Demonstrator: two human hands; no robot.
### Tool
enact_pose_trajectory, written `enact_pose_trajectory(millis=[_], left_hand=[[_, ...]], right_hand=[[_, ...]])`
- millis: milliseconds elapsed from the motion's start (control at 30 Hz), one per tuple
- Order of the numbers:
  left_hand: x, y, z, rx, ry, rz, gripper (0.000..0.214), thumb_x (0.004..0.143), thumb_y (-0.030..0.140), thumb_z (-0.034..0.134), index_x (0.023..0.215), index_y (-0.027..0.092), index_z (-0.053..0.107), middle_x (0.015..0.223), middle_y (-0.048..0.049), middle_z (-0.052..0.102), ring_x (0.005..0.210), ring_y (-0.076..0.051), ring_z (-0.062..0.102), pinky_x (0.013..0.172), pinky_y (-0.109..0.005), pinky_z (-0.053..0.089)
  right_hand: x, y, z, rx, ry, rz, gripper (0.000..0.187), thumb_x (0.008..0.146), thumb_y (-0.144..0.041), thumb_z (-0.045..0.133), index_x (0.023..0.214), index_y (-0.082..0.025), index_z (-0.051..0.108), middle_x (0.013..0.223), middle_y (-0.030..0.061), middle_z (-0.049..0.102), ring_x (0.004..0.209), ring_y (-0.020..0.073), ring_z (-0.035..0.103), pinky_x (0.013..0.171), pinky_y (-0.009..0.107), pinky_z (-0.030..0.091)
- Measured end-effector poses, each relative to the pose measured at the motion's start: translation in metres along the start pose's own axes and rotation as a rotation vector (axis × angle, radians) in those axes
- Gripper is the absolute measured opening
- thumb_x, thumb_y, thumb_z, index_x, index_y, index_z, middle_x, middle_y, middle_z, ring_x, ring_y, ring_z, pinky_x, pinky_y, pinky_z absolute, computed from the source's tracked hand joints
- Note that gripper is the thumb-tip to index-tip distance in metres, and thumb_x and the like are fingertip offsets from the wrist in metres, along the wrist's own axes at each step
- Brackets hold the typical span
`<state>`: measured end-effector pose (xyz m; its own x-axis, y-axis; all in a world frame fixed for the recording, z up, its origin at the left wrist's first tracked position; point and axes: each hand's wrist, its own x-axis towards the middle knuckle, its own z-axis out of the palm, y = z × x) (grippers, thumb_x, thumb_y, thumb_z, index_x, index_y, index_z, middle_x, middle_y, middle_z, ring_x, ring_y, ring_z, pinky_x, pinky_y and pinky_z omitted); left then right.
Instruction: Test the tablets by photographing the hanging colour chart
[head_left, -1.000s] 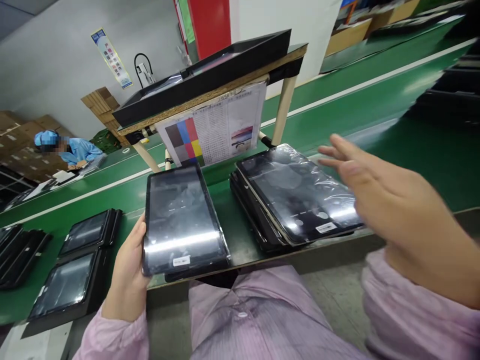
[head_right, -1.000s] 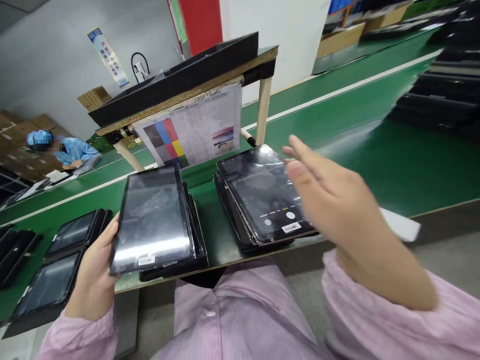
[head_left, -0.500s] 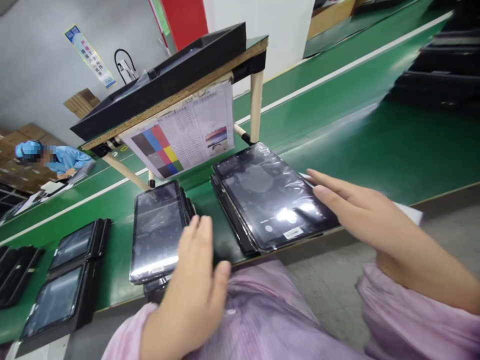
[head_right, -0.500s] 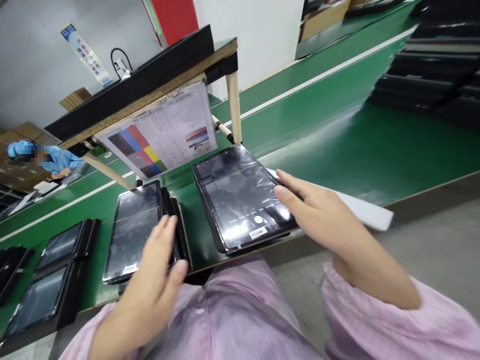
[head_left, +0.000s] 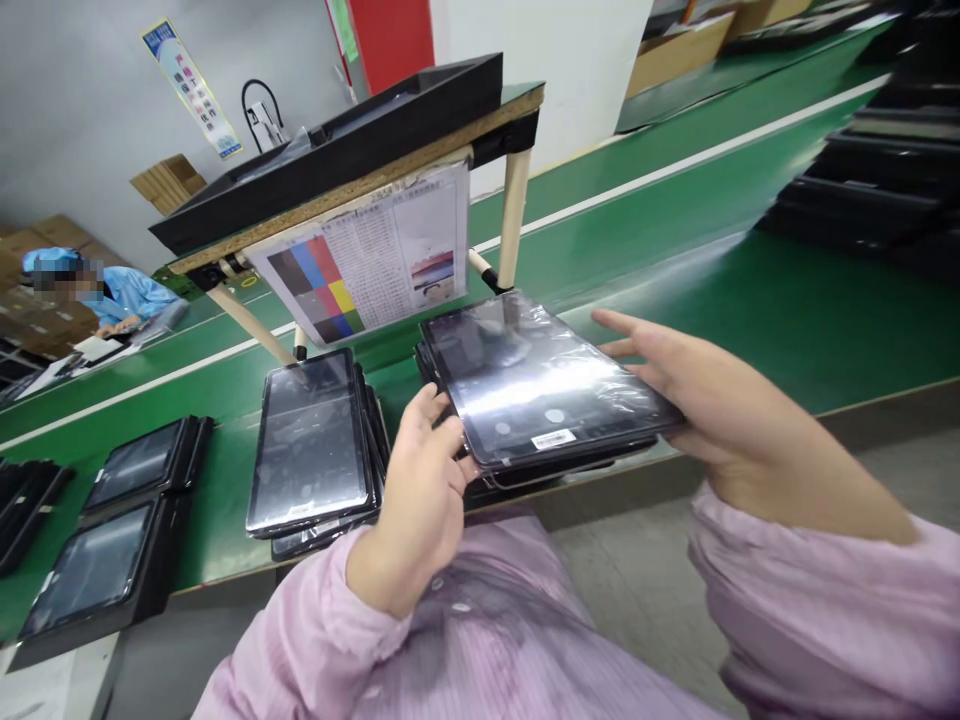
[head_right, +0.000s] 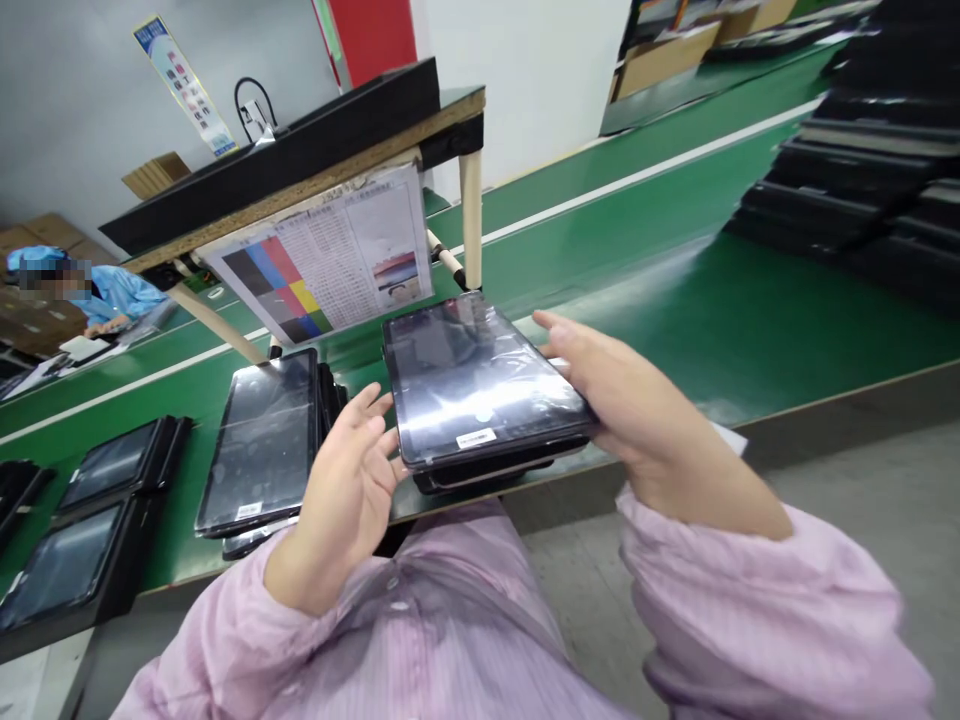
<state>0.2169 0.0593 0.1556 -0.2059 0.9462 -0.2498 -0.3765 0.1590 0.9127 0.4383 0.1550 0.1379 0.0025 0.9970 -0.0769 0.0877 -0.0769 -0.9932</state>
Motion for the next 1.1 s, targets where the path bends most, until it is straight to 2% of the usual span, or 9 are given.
enact_pose_trajectory(millis=[67,167,267,367,467,567,767,933,1100], left_hand=[[0.007,0.012,0.003,-0.059,-0.014,-0.126,0.052,0.091,0.028,0.058,0.14,0.016,0.046,0.138,-0.019,0.06,0.112,-0.028,0.069,0.093,-0.045,0.058],[0.01,0.018,0.0,-0.019,-0.202,-0.173,0.04,0.096,0.032,0.055,0.13,0.011,0.056,0.129,-0.0198,0.066,0.12,-0.029,0.065,0.103,-0.044,0.052],[0.002,0.011,-0.015,0.05,-0.227,-0.045,0.047,0.096,0.039,0.06,0.138,0.02,0.053,0.146,-0.0131,0.057,0.14,-0.026,0.05,0.117,-0.04,0.04],[-0.01,-0.005,-0.038,0.198,-0.101,0.291,0.064,0.095,0.047,0.062,0.15,0.025,0.037,0.16,-0.0103,0.042,0.149,-0.023,0.038,0.122,-0.038,0.033],[-0.019,-0.021,-0.06,0.38,0.083,0.656,0.075,0.095,0.047,0.062,0.155,0.022,0.026,0.164,-0.0156,0.032,0.151,-0.024,0.034,0.123,-0.037,0.031],[-0.023,-0.031,-0.077,0.54,0.215,0.803,0.088,0.089,0.044,0.07,0.157,0.021,0.019,0.165,-0.0183,0.026,0.152,-0.027,0.032,0.122,-0.039,0.031],[-0.023,-0.044,-0.093,0.729,0.303,0.847,0.109,0.08,0.041,0.079,0.16,0.023,0.009,0.165,-0.02,0.02,0.153,-0.031,0.029,0.125,-0.046,0.026],[-0.02,-0.052,-0.1,0.756,0.378,0.864,0.116,0.075,0.037,0.084,0.16,0.023,0.006,0.164,-0.0215,0.016,0.154,-0.032,0.024,0.126,-0.048,0.021],[-0.019,-0.053,-0.103,0.793,0.413,0.9,0.12,0.072,0.036,0.085,0.159,0.023,0.004,0.167,-0.0214,0.008,0.157,-0.034,0.015,0.127,-0.049,0.017]], right_hand=[[0.002,-0.003,0.009,0.234,-0.099,0.163,0.063,0.092,-0.057,0.055,0.143,-0.02,0.054,0.12,0.0147,0.072,0.079,0.0225,0.074,0.059,0.031,0.061],[-0.005,-0.004,0.025,0.217,-0.115,0.201,0.062,0.09,-0.051,0.062,0.145,-0.022,0.053,0.132,0.0148,0.067,0.1,0.0272,0.074,0.079,0.038,0.063],[-0.023,0.001,0.045,0.116,-0.01,0.011,0.08,0.086,-0.054,0.069,0.155,-0.027,0.04,0.153,0.0107,0.051,0.132,0.0293,0.059,0.111,0.047,0.05],[-0.04,0.006,0.07,0.22,-0.065,-0.323,0.083,0.088,-0.063,0.063,0.156,-0.025,0.035,0.16,0.0084,0.041,0.147,0.0257,0.043,0.124,0.045,0.035],[-0.048,0.012,0.097,0.336,-0.107,-0.504,0.065,0.094,-0.066,0.052,0.148,-0.029,0.046,0.158,0.0048,0.045,0.148,0.0239,0.041,0.124,0.043,0.036],[-0.048,0.02,0.116,0.399,-0.191,-0.44,0.052,0.097,-0.064,0.049,0.136,-0.03,0.059,0.149,0.0025,0.056,0.145,0.0237,0.046,0.123,0.043,0.037],[-0.044,0.026,0.127,0.459,-0.353,-0.242,0.06,0.089,-0.075,0.05,0.12,-0.028,0.068,0.12,0.005,0.073,0.129,0.0285,0.062,0.105,0.047,0.056],[-0.045,0.019,0.129,0.561,-0.514,-0.192,0.044,0.09,-0.062,0.056,0.108,-0.025,0.072,0.106,0.004,0.077,0.112,0.0293,0.071,0.098,0.049,0.06],[-0.045,0.018,0.137,0.503,-0.38,-0.184,0.044,0.086,-0.061,0.055,0.101,-0.023,0.072,0.107,0.0042,0.076,0.121,0.0312,0.066,0.097,0.048,0.06]])
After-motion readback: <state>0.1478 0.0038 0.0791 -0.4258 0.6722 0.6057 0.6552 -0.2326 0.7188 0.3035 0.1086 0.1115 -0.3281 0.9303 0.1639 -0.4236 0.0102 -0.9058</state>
